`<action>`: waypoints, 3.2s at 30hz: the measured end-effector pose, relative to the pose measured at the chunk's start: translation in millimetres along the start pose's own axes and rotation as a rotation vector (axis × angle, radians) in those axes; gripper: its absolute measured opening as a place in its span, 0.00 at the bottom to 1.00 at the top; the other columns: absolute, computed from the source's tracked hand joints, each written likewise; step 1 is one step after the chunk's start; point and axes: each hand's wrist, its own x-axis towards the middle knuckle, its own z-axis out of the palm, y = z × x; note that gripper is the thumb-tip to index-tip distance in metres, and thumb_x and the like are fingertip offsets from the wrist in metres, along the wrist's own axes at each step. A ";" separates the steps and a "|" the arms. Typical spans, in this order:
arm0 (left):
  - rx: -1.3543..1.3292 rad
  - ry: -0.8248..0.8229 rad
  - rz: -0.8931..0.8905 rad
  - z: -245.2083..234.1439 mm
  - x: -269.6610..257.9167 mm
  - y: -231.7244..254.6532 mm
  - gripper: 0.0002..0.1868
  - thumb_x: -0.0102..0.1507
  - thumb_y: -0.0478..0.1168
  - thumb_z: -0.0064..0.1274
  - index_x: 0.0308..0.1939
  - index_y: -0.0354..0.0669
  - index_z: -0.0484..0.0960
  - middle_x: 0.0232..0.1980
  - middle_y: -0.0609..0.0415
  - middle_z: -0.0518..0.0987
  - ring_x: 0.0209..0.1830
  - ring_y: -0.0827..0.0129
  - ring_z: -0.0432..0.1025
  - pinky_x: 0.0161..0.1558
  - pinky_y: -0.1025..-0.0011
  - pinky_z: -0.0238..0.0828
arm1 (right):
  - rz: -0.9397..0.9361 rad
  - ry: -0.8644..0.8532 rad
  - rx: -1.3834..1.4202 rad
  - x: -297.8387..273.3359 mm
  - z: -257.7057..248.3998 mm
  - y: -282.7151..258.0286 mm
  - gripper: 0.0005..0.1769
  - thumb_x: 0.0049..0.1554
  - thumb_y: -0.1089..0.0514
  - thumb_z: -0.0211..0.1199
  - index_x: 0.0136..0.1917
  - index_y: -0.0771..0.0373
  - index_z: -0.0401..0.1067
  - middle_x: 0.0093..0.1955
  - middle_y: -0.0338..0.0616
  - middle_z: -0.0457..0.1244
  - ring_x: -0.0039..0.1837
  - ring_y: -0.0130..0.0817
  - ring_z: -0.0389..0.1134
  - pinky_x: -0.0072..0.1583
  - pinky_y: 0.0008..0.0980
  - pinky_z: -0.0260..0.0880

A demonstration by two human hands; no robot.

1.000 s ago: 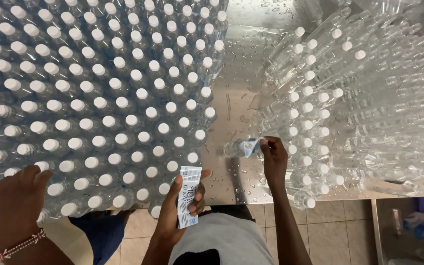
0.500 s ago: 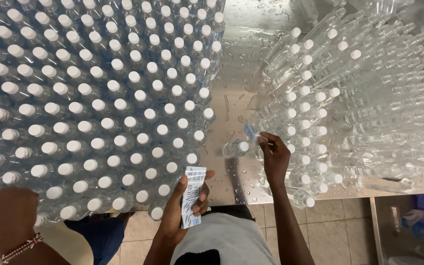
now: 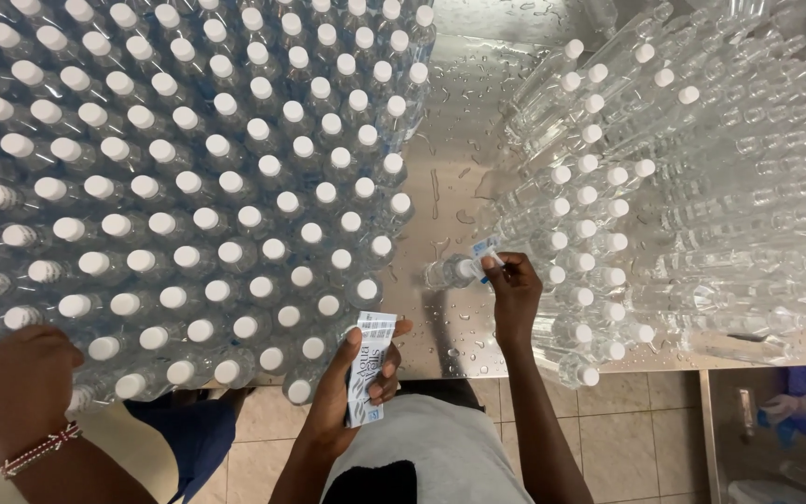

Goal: A person is manually applying labels to plastic water bottles at a production table in a water bottling facility.

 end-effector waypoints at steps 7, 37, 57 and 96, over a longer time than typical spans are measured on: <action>-0.032 0.010 0.003 -2.5 -1.9 -2.3 0.42 0.70 0.60 0.51 0.75 0.26 0.73 0.33 0.54 0.76 0.20 0.82 0.62 0.24 0.80 0.57 | -0.557 -0.094 -0.240 -6.5 10.6 17.1 0.10 0.64 0.56 0.73 0.48 0.59 0.74 0.54 0.43 0.68 0.59 0.39 0.71 0.60 0.37 0.70; -0.034 0.036 -0.005 -10.6 -9.9 -3.9 0.41 0.71 0.61 0.49 0.75 0.27 0.74 0.32 0.57 0.75 0.20 0.82 0.59 0.24 0.80 0.54 | -0.263 -0.276 -0.261 1.2 20.5 110.6 0.58 0.58 0.52 0.78 0.89 0.55 0.45 0.91 0.51 0.45 0.90 0.51 0.48 0.83 0.50 0.57; 0.030 0.139 0.004 -8.9 -24.0 -3.5 0.41 0.71 0.61 0.45 0.74 0.27 0.77 0.32 0.56 0.73 0.20 0.80 0.56 0.24 0.78 0.50 | -0.107 -0.275 -0.285 53.4 63.6 160.7 0.29 0.54 0.55 0.77 0.66 0.62 0.74 0.61 0.49 0.74 0.61 0.44 0.75 0.59 0.42 0.78; 0.091 0.074 0.002 -16.4 -29.4 -29.1 0.43 0.70 0.62 0.46 0.74 0.25 0.76 0.30 0.53 0.73 0.18 0.78 0.56 0.20 0.76 0.51 | -0.475 -0.005 -1.188 189.9 24.1 13.6 0.23 0.69 0.45 0.63 0.38 0.62 0.71 0.32 0.47 0.66 0.48 0.52 0.69 0.66 0.49 0.49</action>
